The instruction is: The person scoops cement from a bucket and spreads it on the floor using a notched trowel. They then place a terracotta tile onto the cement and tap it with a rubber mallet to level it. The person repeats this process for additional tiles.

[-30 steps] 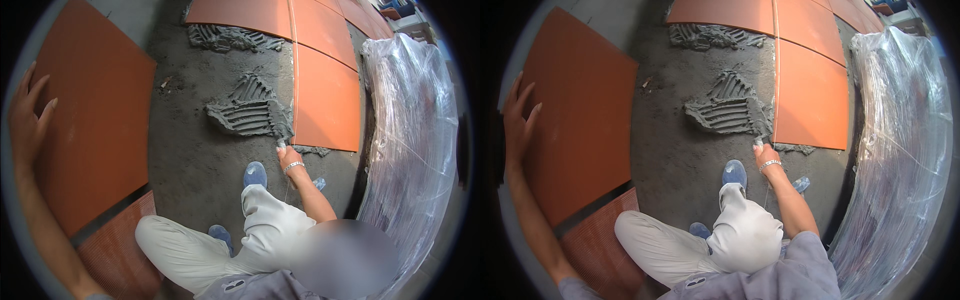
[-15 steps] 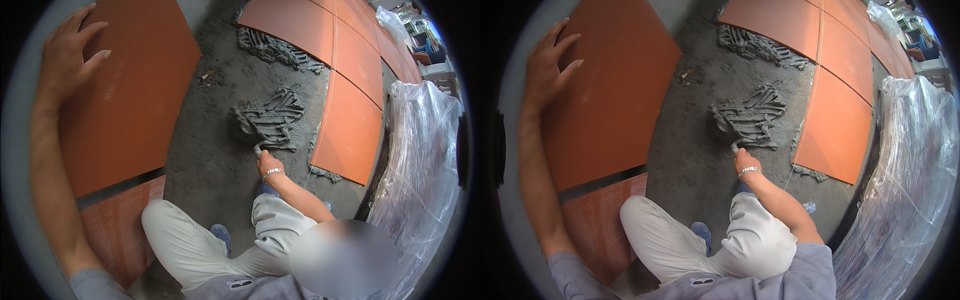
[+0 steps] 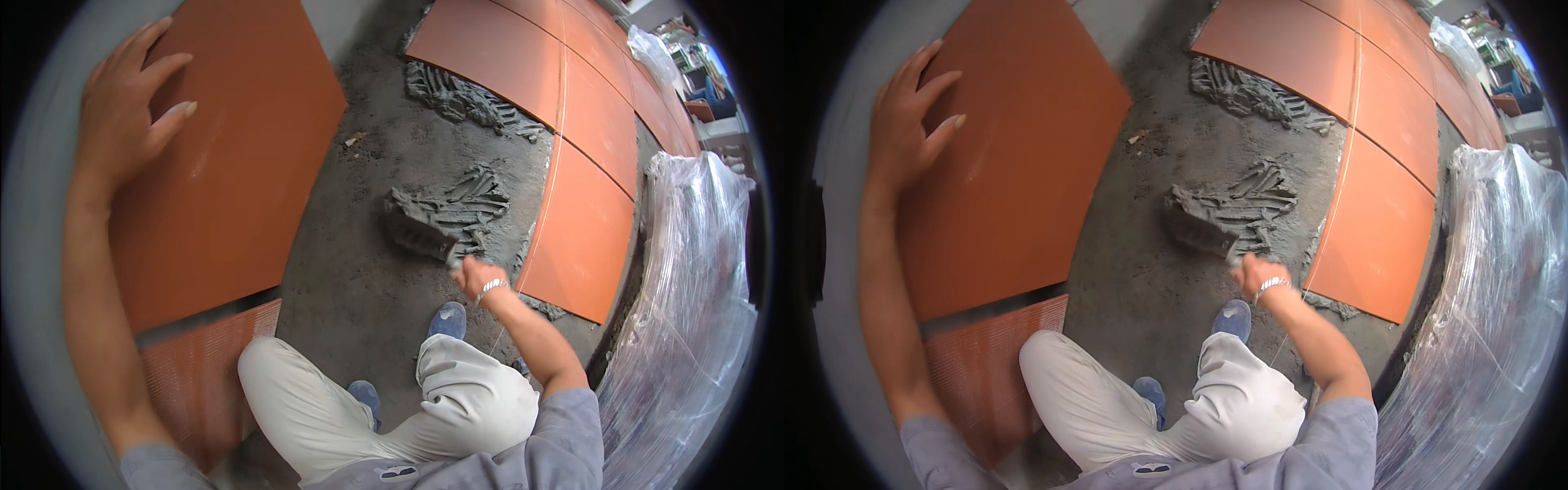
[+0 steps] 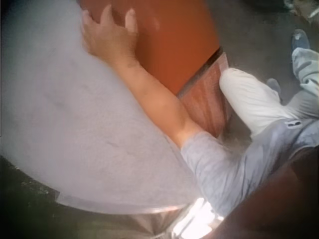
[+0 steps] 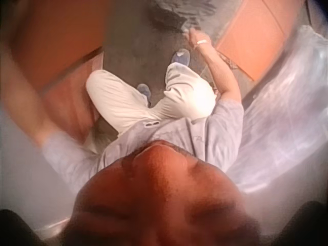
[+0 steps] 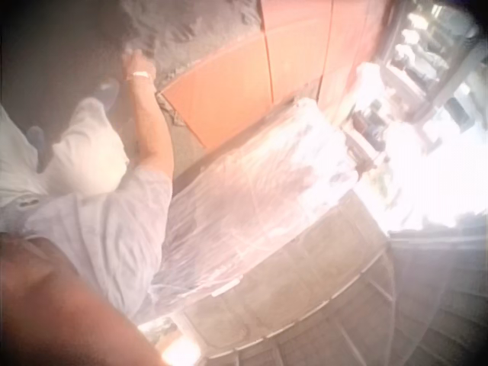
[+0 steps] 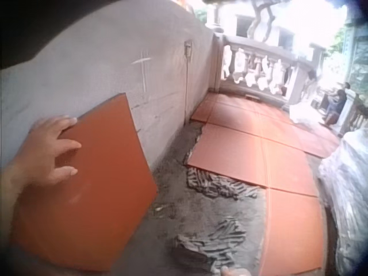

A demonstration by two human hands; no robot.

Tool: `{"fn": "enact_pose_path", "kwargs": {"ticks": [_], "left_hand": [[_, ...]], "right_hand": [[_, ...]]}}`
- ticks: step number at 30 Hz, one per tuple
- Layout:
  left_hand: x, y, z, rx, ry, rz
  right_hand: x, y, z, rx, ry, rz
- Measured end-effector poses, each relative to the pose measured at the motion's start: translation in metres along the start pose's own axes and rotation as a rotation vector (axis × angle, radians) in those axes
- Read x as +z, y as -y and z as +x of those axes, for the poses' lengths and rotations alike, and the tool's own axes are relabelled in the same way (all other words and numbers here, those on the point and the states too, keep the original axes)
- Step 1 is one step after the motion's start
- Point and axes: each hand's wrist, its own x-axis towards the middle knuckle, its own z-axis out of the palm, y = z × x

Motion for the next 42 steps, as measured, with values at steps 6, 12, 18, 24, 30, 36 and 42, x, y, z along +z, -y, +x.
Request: {"fn": "enact_pose_path", "kwargs": {"ticks": [6, 12, 18, 24, 30, 36, 42], "left_hand": [[-0.002, -0.001, 0.001, 0.002, 0.005, 0.003], [-0.001, -0.002, 0.002, -0.029, 0.040, 0.019], [-0.010, -0.007, 0.004, -0.056, 0.063, -0.018], [-0.015, -0.015, 0.007, -0.088, 0.086, -0.038], [-0.019, -0.018, 0.009, -0.117, 0.115, -0.043], [-0.026, -0.022, 0.015, -0.141, 0.153, -0.086], [-0.029, -0.024, 0.018, -0.154, 0.159, -0.121]], "right_hand": [[-0.062, -0.041, 0.083, 0.289, -0.296, 0.216], [-0.058, -0.069, 0.072, 0.499, -0.444, 0.358], [-0.008, 0.007, 0.079, 0.348, -0.256, 0.376], [-0.046, -0.004, 0.096, 0.178, -0.255, 0.228], [-0.156, -0.062, 0.175, 0.456, -0.436, 0.301], [-0.139, 0.049, 0.217, 0.305, -0.280, 0.324], [-0.163, 0.044, 0.185, 0.205, -0.385, 0.229]]}}
